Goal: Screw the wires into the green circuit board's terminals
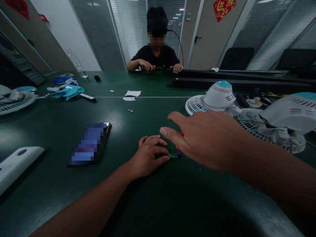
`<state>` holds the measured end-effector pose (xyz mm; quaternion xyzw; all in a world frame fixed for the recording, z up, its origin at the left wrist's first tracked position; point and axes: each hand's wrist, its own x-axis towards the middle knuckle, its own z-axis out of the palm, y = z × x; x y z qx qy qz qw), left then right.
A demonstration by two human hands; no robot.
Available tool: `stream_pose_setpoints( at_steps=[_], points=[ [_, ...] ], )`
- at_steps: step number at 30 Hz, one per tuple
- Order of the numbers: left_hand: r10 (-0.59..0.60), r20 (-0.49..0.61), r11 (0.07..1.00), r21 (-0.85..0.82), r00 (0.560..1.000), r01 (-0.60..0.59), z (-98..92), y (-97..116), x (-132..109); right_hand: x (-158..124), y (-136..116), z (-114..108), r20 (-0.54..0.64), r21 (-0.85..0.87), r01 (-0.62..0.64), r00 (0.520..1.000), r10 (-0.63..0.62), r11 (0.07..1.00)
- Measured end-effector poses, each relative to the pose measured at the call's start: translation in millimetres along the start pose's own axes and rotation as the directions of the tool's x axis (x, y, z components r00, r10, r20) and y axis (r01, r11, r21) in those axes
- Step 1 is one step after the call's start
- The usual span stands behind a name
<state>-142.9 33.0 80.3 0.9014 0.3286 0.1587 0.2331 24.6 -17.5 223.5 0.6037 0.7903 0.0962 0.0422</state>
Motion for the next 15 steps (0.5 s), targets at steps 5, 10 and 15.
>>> stream_pose_setpoints(
  at_steps=[5,10,15],
  points=[
    [0.008,-0.017,1.000,0.000,1.000,-0.008,2.4,-1.8,0.6,0.9,0.9,0.4,0.053,-0.024,-0.020,0.998,0.021,0.999],
    [0.004,-0.030,1.000,-0.003,1.000,-0.004,3.6,-3.4,-0.3,1.4,-1.0,-2.3,0.097,0.042,-0.034,0.995,0.030,0.999],
    [0.016,-0.037,1.000,-0.009,0.999,-0.017,4.2,-4.3,-0.6,1.6,-0.7,-2.6,0.101,0.074,-0.009,0.995,0.002,0.997]
  ],
)
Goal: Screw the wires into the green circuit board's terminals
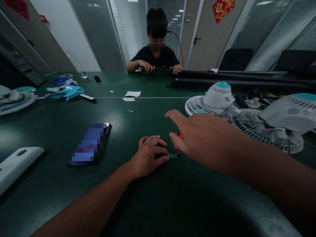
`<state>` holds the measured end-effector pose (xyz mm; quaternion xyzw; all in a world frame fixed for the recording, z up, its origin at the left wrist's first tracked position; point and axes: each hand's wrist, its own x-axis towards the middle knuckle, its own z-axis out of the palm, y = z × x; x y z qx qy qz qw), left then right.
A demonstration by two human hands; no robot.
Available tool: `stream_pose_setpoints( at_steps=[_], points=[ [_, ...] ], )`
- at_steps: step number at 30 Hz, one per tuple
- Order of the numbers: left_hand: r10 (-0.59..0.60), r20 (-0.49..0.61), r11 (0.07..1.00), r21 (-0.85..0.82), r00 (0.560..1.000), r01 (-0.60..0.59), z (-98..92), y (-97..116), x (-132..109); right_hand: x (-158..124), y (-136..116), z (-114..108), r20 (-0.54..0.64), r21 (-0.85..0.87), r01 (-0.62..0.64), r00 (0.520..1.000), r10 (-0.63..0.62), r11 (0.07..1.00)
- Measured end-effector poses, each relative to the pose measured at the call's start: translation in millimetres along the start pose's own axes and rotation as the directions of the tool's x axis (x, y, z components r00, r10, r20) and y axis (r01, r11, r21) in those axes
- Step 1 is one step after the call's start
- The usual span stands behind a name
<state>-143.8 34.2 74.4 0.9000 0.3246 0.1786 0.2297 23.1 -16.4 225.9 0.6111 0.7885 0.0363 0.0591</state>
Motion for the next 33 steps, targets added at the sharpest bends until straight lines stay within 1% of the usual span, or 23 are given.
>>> stream_pose_setpoints(
  at_steps=[10,16,19,22,25,27,30,33],
  points=[
    [-0.003,0.006,1.000,0.018,1.000,0.003,-0.6,0.5,0.6,-0.5,-2.4,1.2,-0.011,0.076,0.024,1.000,-0.023,0.997],
    [-0.002,0.012,1.000,0.023,1.000,0.001,-1.2,1.4,0.4,-1.9,2.1,5.7,-0.063,0.128,0.038,0.998,-0.030,0.991],
    [-0.008,0.016,0.999,0.034,1.000,0.007,-1.4,2.0,0.3,-3.2,4.6,7.9,-0.091,0.155,0.037,0.996,-0.023,0.987],
    [-0.001,0.018,0.999,0.036,1.000,0.000,-1.3,1.4,0.3,-4.1,4.7,8.1,-0.080,0.170,0.014,0.997,0.000,0.985],
    [-0.002,0.011,0.999,0.036,1.000,0.002,-1.0,0.7,0.1,-5.2,2.5,6.3,-0.058,0.160,-0.001,0.998,0.010,0.987],
    [-0.001,0.003,0.999,0.037,1.000,0.001,-0.9,2.0,-0.7,-6.1,0.6,4.3,-0.048,0.123,-0.025,0.998,0.031,0.992],
    [0.007,-0.035,0.999,0.049,0.999,-0.005,-0.3,8.1,-2.6,-7.5,-1.6,1.2,-0.056,0.063,-0.063,0.996,0.066,0.996],
    [0.007,-0.079,0.997,0.080,0.997,-0.001,2.4,17.1,-3.9,-8.3,-2.0,-0.2,-0.062,0.050,-0.058,0.996,0.061,0.997]
  ],
)
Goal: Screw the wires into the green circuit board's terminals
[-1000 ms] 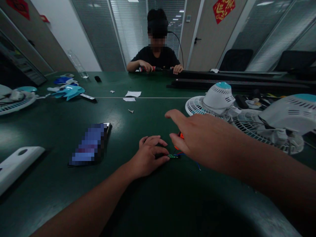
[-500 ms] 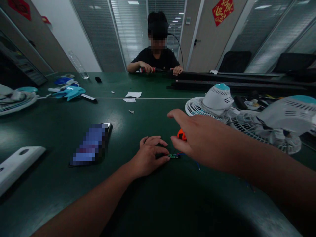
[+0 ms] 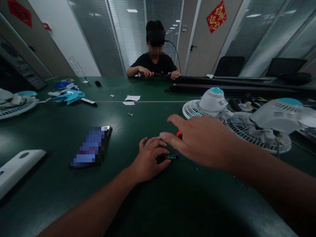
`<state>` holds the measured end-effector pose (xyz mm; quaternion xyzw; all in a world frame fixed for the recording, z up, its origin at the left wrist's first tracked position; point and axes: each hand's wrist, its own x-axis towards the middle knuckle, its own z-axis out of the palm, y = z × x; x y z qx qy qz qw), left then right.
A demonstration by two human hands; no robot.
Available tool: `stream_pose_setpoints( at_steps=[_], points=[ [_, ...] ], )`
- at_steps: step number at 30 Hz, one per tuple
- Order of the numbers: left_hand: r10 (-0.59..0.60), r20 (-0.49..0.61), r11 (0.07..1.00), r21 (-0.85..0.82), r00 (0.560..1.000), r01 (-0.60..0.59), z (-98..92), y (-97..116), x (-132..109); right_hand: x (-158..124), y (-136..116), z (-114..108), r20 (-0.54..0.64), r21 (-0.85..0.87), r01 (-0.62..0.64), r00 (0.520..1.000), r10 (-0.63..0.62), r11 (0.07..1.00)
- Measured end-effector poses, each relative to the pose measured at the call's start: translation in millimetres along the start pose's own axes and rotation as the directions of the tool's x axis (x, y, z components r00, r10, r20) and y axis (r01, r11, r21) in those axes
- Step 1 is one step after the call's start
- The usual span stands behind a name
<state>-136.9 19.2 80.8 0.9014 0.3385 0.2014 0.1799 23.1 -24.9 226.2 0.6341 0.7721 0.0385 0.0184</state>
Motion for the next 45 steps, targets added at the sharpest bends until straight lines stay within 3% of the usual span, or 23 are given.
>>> stream_pose_setpoints(
  at_steps=[8,17,30,36,45],
  points=[
    [-0.025,0.006,0.998,-0.055,1.000,0.025,9.7,6.7,4.0,1.7,2.8,1.1,-0.013,-0.018,0.011,1.000,-0.011,1.000],
    [-0.049,0.073,0.997,-0.051,0.996,0.052,7.2,4.8,6.0,3.6,4.0,9.9,-0.084,0.042,0.066,0.994,-0.063,0.997],
    [-0.028,0.126,0.997,-0.066,0.992,0.037,0.7,6.8,7.6,2.0,0.1,7.7,-0.038,0.131,0.083,0.996,-0.078,0.988],
    [-0.031,0.099,0.998,-0.060,0.995,0.037,2.4,6.1,6.7,1.8,-0.9,6.8,-0.021,0.155,0.092,0.996,-0.090,0.984],
    [-0.029,0.079,0.997,-0.072,0.996,0.035,4.8,5.9,6.6,-2.3,-3.4,-0.9,-0.049,-0.050,0.074,0.996,-0.076,0.996]
  ],
)
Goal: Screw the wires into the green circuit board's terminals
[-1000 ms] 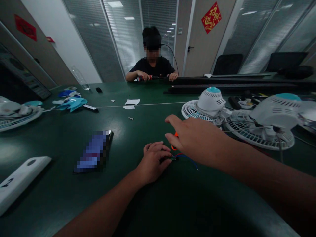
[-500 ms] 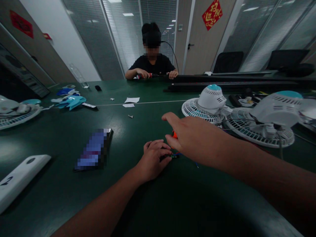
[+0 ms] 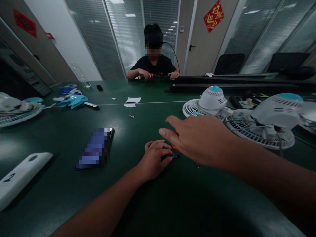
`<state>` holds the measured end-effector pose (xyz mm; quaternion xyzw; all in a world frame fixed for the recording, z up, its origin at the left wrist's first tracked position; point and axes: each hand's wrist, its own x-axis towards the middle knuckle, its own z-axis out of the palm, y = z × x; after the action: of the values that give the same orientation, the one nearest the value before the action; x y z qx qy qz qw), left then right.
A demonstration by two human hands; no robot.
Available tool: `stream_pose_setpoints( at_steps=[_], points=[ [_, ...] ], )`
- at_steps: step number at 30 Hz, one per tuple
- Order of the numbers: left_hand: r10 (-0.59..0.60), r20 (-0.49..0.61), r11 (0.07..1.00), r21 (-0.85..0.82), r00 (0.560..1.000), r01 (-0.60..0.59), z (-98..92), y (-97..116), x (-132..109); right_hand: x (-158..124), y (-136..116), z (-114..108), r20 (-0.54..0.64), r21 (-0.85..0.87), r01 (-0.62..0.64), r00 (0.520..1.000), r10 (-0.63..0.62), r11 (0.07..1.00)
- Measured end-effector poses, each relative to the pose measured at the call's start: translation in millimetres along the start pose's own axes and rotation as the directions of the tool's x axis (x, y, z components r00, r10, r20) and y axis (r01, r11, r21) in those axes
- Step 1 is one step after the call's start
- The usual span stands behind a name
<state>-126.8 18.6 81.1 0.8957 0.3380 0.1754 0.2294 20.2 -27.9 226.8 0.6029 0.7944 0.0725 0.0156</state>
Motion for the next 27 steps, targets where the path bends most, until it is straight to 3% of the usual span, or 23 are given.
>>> stream_pose_setpoints(
  at_steps=[4,15,27],
  points=[
    [-0.008,-0.008,1.000,0.001,1.000,0.008,1.0,-1.0,0.1,1.9,0.4,0.1,0.030,-0.037,-0.009,1.000,0.010,0.999],
    [-0.009,0.014,1.000,0.005,1.000,0.009,-1.4,0.2,-0.4,2.7,0.6,2.2,0.062,0.108,0.007,0.998,-0.013,0.994],
    [-0.026,0.035,1.000,0.017,0.999,0.025,-3.8,3.1,0.4,2.8,2.9,8.6,0.024,0.195,0.032,0.999,-0.038,0.980]
  ],
)
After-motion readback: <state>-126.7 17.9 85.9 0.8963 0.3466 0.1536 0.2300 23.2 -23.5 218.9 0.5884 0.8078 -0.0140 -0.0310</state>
